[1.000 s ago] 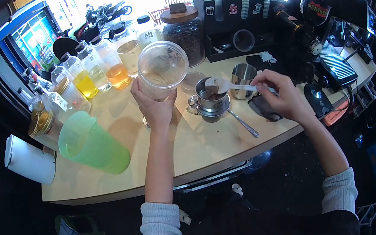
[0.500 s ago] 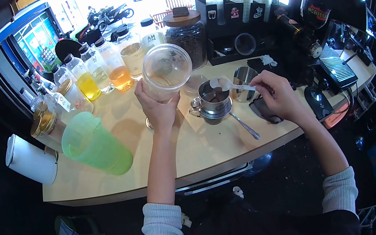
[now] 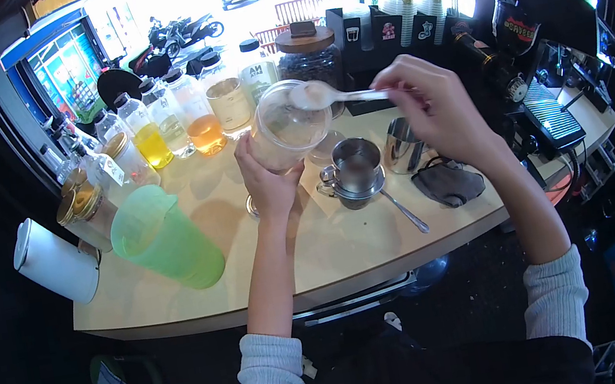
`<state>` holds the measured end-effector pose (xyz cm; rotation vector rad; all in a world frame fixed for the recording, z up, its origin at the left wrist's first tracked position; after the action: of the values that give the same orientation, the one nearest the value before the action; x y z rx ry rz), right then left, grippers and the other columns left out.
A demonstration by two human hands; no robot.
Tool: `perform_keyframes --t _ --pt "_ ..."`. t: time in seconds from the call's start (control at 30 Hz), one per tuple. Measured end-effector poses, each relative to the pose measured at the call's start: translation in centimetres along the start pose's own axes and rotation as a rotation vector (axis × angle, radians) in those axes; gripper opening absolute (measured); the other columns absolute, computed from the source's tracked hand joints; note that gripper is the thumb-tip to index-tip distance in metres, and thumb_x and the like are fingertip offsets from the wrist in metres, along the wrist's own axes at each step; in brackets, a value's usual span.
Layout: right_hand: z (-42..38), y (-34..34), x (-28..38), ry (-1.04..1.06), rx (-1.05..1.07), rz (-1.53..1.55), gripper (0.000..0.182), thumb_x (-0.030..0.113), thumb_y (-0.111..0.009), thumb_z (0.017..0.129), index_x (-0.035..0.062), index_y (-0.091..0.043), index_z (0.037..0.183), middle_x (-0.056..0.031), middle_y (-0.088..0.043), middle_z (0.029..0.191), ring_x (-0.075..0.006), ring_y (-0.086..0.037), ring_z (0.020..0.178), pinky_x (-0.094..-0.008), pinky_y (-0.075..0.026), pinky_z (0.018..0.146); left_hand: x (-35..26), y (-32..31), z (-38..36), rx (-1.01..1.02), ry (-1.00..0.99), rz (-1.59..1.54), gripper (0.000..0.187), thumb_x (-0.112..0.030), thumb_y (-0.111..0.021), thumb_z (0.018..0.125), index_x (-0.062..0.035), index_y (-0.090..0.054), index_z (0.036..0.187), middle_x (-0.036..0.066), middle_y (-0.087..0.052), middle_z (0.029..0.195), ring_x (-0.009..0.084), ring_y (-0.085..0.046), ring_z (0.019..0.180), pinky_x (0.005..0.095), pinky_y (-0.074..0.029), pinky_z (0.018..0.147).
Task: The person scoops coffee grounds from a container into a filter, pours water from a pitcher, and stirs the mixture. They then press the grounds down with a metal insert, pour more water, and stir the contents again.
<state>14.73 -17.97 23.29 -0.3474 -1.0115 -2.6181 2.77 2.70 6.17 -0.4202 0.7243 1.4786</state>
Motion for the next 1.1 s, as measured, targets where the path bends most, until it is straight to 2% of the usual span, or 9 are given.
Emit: perform_keyframes --t 0.07,0.2,0.4,0.57,0.63,0.7,0.83,0.9,1.1 --pt "1.1 -2.0 1.6 0.135 0.092 -0.083 0.013 -0.001 -0.053 0.081 -0.0030 -0.059 0.092 -0.0147 -0.062 0.091 -0.0354 -0.061 0.084 -0.0390 -0.049 0.074 0.0 -0.1 0.0 0.021 -0.046 0.007 0.099 -0.010 -0.087 0.051 -0.0050 -0.031 0.134 0.017 -0.042 0.129 0.0356 -0.044 0.121 0.0418 -0.039 0.103" --pt "2.5 -6.5 1.9 0.305 0.145 -0.250 0.009 0.001 -0.056 0.083 0.0004 -0.059 0.091 -0.0130 -0.059 0.088 -0.0296 -0.061 0.077 -0.0359 -0.049 0.070 -0.6 -0.7 0.1 0.091 -0.165 0.006 0.100 -0.009 -0.086 0.050 -0.0056 -0.032 0.134 0.017 -0.041 0.128 0.0353 -0.044 0.120 0.0412 -0.039 0.103" --pt "4.3 -8.5 2.1 0.358 0.220 -0.321 0.015 0.007 -0.054 0.079 0.0011 -0.063 0.090 -0.0127 -0.063 0.093 -0.0298 -0.062 0.089 -0.0439 -0.048 0.080 -0.2 -1.1 0.0 0.172 -0.112 0.008 0.099 -0.010 -0.086 0.052 -0.0037 -0.032 0.135 0.017 -0.040 0.127 0.0354 -0.043 0.120 0.0408 -0.039 0.103" --pt "4.1 -4.7 -0.1 0.285 -0.045 -0.165 0.012 0.006 -0.057 0.083 -0.0011 -0.058 0.093 -0.0120 -0.059 0.090 -0.0303 -0.059 0.084 -0.0378 -0.048 0.075 2.3 -1.5 -0.2 0.145 -0.032 0.029 0.101 -0.014 -0.087 0.054 0.0010 -0.029 0.136 0.020 -0.040 0.128 0.0357 -0.043 0.121 0.0406 -0.039 0.102" --pt "2.6 -3.3 -1.9 0.182 -0.041 -0.140 0.013 0.003 -0.056 0.082 -0.0018 -0.057 0.095 -0.0124 -0.058 0.092 -0.0286 -0.059 0.082 -0.0358 -0.048 0.073 2.7 -1.4 -0.2 0.133 0.038 0.009 0.102 -0.016 -0.087 0.055 0.0026 -0.028 0.136 0.021 -0.040 0.129 0.0360 -0.043 0.121 0.0406 -0.039 0.102" --pt "0.8 -2.3 -6.1 -0.079 -0.029 -0.048 0.014 -0.001 -0.051 0.079 -0.0032 -0.059 0.091 -0.0175 -0.058 0.093 -0.0353 -0.059 0.091 -0.0413 -0.047 0.081 2.7 -1.0 0.0 0.150 0.192 0.038 0.104 -0.020 -0.087 0.058 0.0048 -0.025 0.137 0.025 -0.039 0.132 0.0365 -0.043 0.123 0.0407 -0.038 0.103" --pt "-4.8 -1.4 -14.2 -0.155 0.012 -0.126 0.019 -0.004 -0.049 0.079 -0.0049 -0.059 0.096 -0.0203 -0.058 0.098 -0.0379 -0.058 0.092 -0.0415 -0.047 0.084 4.3 -1.6 -0.2 0.124 0.170 0.084 0.107 -0.023 -0.087 0.060 0.0069 -0.021 0.139 0.027 -0.038 0.135 0.0372 -0.042 0.125 0.0411 -0.036 0.105" --pt "-7.8 -2.0 -17.6 -0.357 0.171 -0.255 0.023 -0.003 -0.047 0.082 -0.0057 -0.059 0.101 -0.0225 -0.059 0.100 -0.0390 -0.058 0.094 -0.0424 -0.046 0.086 4.1 -1.8 -0.2 0.133 0.150 0.056 0.109 -0.025 -0.086 0.061 0.0079 -0.018 0.140 0.028 -0.036 0.137 0.0371 -0.039 0.128 0.0410 -0.035 0.106" --pt "-11.1 -2.4 -20.9 -0.409 0.163 -0.193 0.019 0.006 -0.050 0.087 -0.0056 -0.059 0.099 -0.0243 -0.062 0.095 -0.0410 -0.059 0.091 -0.0438 -0.046 0.081 4.2 -2.1 -0.2 0.152 0.157 -0.016 0.111 -0.025 -0.086 0.063 0.0074 -0.016 0.141 0.028 -0.035 0.138 0.0364 -0.038 0.130 0.0409 -0.033 0.107"
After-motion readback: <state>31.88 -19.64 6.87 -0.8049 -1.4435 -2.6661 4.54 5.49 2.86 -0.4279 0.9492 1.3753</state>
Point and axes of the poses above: each hand's wrist, its own z-axis towards the middle knuckle, its own y-axis out of the back of the hand, x = y × z, the point moved 7 cm from there along z, towards the middle knuckle
